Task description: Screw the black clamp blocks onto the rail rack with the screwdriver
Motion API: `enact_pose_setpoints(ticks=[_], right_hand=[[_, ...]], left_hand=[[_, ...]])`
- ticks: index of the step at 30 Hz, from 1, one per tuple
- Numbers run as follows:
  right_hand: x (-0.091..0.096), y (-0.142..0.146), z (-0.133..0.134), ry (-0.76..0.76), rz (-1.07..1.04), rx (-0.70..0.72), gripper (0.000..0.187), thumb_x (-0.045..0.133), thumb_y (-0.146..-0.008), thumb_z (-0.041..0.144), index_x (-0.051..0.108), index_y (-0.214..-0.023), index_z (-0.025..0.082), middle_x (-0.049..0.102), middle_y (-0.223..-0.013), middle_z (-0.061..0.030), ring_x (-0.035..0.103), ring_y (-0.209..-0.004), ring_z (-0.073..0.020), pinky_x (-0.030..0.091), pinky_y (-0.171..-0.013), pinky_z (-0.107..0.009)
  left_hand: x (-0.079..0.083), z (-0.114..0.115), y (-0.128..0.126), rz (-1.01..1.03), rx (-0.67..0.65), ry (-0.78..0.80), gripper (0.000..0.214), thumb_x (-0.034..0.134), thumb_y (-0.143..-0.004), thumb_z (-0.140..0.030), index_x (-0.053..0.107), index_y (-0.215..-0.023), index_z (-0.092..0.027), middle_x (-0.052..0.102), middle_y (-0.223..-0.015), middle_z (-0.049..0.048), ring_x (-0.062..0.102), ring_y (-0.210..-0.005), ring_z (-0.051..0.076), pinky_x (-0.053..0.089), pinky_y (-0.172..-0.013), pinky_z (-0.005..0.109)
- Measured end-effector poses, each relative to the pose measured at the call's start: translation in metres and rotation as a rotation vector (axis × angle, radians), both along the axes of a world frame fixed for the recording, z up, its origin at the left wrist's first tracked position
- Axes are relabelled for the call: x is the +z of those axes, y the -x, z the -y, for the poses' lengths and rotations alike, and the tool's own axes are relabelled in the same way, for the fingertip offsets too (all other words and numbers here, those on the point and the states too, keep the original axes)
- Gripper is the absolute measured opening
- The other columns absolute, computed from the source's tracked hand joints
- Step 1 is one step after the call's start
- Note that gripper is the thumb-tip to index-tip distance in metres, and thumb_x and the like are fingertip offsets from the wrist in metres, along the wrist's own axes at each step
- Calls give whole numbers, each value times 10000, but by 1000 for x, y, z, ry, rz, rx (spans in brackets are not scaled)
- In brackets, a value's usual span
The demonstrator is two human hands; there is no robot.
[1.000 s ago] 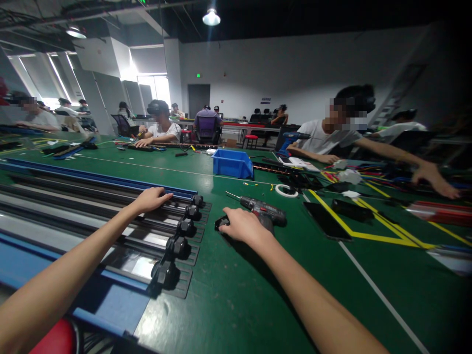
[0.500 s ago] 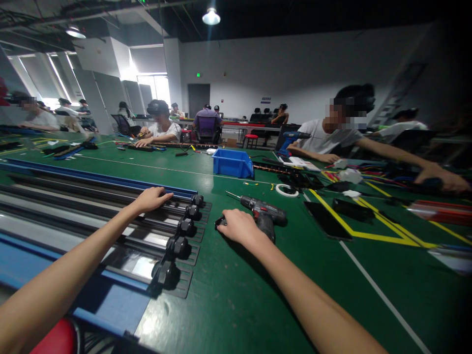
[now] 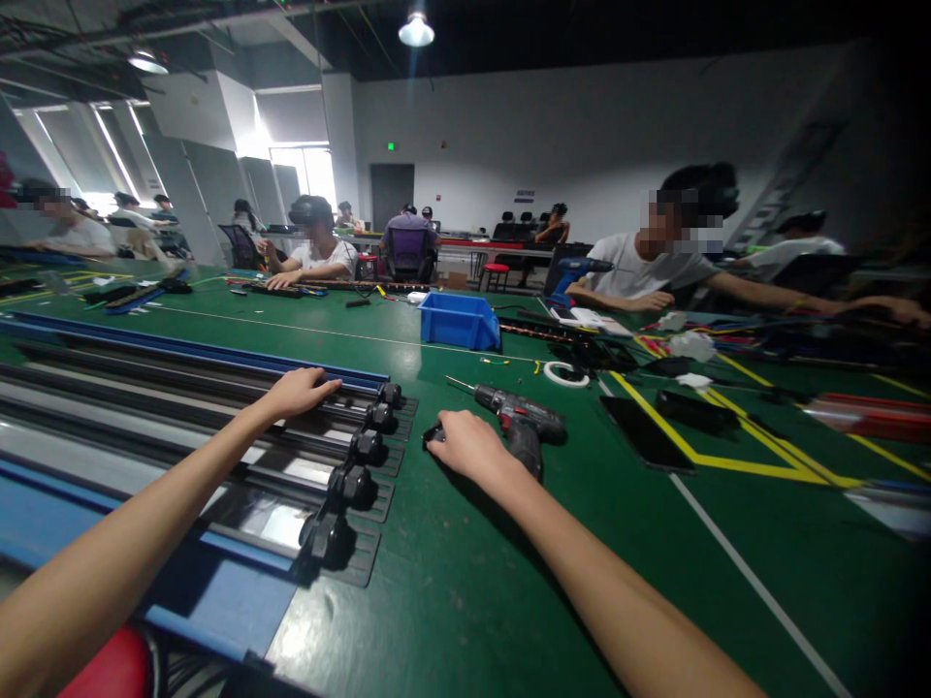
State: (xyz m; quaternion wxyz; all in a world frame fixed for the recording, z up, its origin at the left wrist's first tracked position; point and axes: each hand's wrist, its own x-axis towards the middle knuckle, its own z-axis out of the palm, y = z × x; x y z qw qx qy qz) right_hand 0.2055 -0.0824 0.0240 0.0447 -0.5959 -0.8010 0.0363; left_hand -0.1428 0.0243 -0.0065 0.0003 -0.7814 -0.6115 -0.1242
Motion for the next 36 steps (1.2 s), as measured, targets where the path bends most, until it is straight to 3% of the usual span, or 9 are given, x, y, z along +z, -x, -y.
enact_pose_setpoints(ticks=[4,10,16,21,24,28,36], right_hand=[[-9,-3,-10,-70,-158,37,234,627,-858,336,665,-981,141,714,-969,-151,690,-933,-287,497,-768,-328],[-8,-27,-44,-327,-623,52,327,695,-820,362,644,-1095,192,725,-1006,-73,679,-916,-221,498,-797,-297],[-7,-100,-93,-498,-972,-163,478,746,-741,464,638,-1100,168,727,-962,-97,684,-865,-247,530,-795,-365],[-29,-165,-133,-591,-1042,-344,568,777,-674,456,620,-1115,135,718,-939,-129,687,-849,-273,541,-788,-402],[-44,-186,-149,-561,-997,-415,663,771,-667,454,590,-1214,124,715,-943,-127,687,-846,-278,543,-801,-421],[-55,-194,-159,-495,-926,-416,688,775,-668,409,593,-1256,103,708,-1028,-145,678,-942,-281,524,-889,-418],[-57,-194,-159,-260,-960,-210,565,778,-697,322,633,-1202,116,715,-1072,-132,681,-972,-255,519,-925,-408]], left_hand=[[0,0,-1,-4,0,2,608,318,-888,-730,590,-758,-202,670,-769,94,625,-758,269,363,-639,307],[1,1,-1,1,-6,2,602,323,-890,-724,595,-764,-202,675,-777,94,627,-757,268,365,-637,306],[1,0,-1,-3,-1,4,595,327,-887,-722,594,-758,-206,677,-780,95,628,-757,269,363,-637,308],[0,-1,0,-1,0,11,604,323,-885,-729,605,-766,-208,670,-767,90,623,-749,266,355,-633,309],[-1,-2,1,4,-10,16,605,322,-887,-727,619,-795,-208,668,-775,88,619,-758,265,360,-643,310],[-1,-2,1,2,-6,16,601,325,-886,-723,624,-811,-207,670,-792,88,619,-775,266,371,-663,311],[3,2,-2,2,4,34,583,331,-888,-715,605,-788,-211,673,-778,82,626,-770,267,379,-656,307]])
